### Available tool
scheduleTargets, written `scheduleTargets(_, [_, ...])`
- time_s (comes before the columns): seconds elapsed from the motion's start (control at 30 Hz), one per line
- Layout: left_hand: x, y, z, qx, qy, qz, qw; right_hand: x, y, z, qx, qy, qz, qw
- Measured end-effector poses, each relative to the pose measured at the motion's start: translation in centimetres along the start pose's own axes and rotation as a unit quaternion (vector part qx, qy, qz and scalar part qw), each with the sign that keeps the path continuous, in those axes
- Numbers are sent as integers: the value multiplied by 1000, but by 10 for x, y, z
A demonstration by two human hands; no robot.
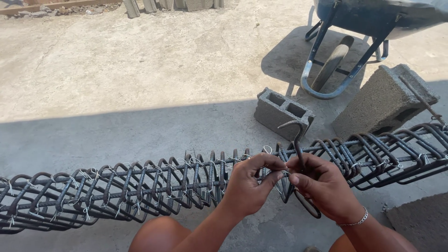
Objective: The person sits on the ground and uses a metal hook tool to twist wire ties around a rebar cage structure. They repeatedly wrap the wire around the intersecting bars and twist it to secure the connections.
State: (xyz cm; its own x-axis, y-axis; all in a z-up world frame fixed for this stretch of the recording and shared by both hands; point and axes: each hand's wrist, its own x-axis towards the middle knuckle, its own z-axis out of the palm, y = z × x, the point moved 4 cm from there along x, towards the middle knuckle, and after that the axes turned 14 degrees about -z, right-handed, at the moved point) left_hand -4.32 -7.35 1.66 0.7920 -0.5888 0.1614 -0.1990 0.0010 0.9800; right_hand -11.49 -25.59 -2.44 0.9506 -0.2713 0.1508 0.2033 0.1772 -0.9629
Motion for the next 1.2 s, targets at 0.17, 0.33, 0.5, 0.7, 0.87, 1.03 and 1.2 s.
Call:
scheduleTargets(0.17, [0,-6,2,-24,4,-25,999,2,5,1,-87,-69,20,994])
scheduleTargets(0.33, [11,-27,-6,-201,-33,-173,964,2,16,-9,41,-41,28,998])
scheduleTargets(0.5, [7,-57,10,-423,-150,-294,844,3,12,-10,-16,-57,6,998])
scheduleTargets(0.7, [0,-52,20,-496,-213,-297,787,0,8,4,106,-110,-10,988])
scheduleTargets(0.87, [1,-45,21,-542,-188,-268,774,-1,4,1,198,-79,-6,977])
scheduleTargets(1.03, [2,-47,26,-534,-191,-256,783,1,3,-1,249,-115,-3,962])
scheduleTargets(1.2, [1,-51,36,-526,-201,-279,778,-5,12,-8,136,4,-18,991])
